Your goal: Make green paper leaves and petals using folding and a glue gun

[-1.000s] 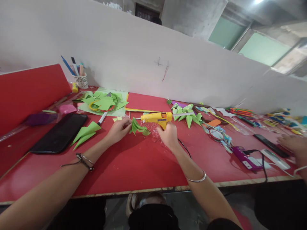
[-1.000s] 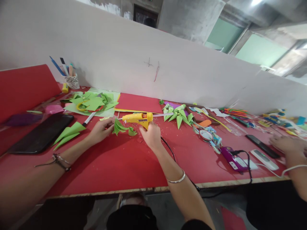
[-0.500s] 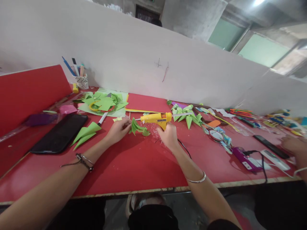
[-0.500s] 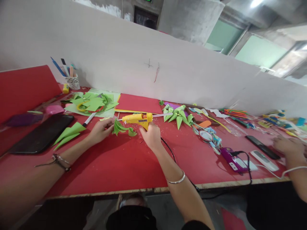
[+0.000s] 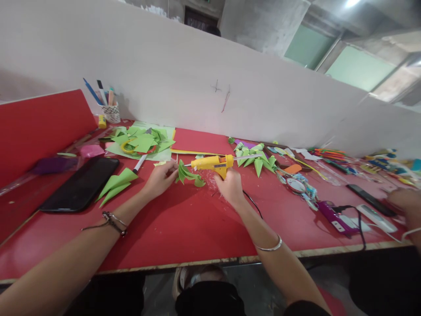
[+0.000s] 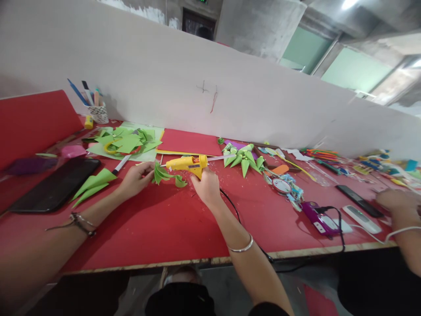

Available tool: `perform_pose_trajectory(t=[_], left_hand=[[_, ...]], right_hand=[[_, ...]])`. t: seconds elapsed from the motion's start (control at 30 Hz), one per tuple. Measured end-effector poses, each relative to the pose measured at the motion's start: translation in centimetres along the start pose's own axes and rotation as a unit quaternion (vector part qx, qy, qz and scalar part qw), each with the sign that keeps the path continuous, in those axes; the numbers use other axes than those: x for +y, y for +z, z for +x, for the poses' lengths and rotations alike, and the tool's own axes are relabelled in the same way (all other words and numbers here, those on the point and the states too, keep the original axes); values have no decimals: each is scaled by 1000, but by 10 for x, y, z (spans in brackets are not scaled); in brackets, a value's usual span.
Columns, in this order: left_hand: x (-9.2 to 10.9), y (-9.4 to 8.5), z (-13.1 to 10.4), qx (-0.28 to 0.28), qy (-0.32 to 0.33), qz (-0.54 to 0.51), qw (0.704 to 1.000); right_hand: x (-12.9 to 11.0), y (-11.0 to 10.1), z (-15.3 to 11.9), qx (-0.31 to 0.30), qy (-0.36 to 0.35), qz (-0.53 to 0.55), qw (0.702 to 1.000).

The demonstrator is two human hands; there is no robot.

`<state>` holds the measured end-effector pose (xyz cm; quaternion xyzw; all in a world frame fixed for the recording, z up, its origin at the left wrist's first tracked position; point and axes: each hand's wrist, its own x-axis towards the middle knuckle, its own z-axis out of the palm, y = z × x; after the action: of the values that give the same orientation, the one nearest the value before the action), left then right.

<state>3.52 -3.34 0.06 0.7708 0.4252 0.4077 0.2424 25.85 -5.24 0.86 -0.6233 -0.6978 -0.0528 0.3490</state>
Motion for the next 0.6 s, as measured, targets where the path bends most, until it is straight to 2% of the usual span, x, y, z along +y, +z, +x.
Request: perform_pose_trajectory(t=[0.4, 0.6], left_hand=[[5, -2, 0, 52, 5, 22, 998], [1, -2, -1, 83, 14, 26, 996]], right_hand=[[2, 1, 0, -7, 5, -7, 1000], [1, 0, 1, -15, 12, -9, 1000]])
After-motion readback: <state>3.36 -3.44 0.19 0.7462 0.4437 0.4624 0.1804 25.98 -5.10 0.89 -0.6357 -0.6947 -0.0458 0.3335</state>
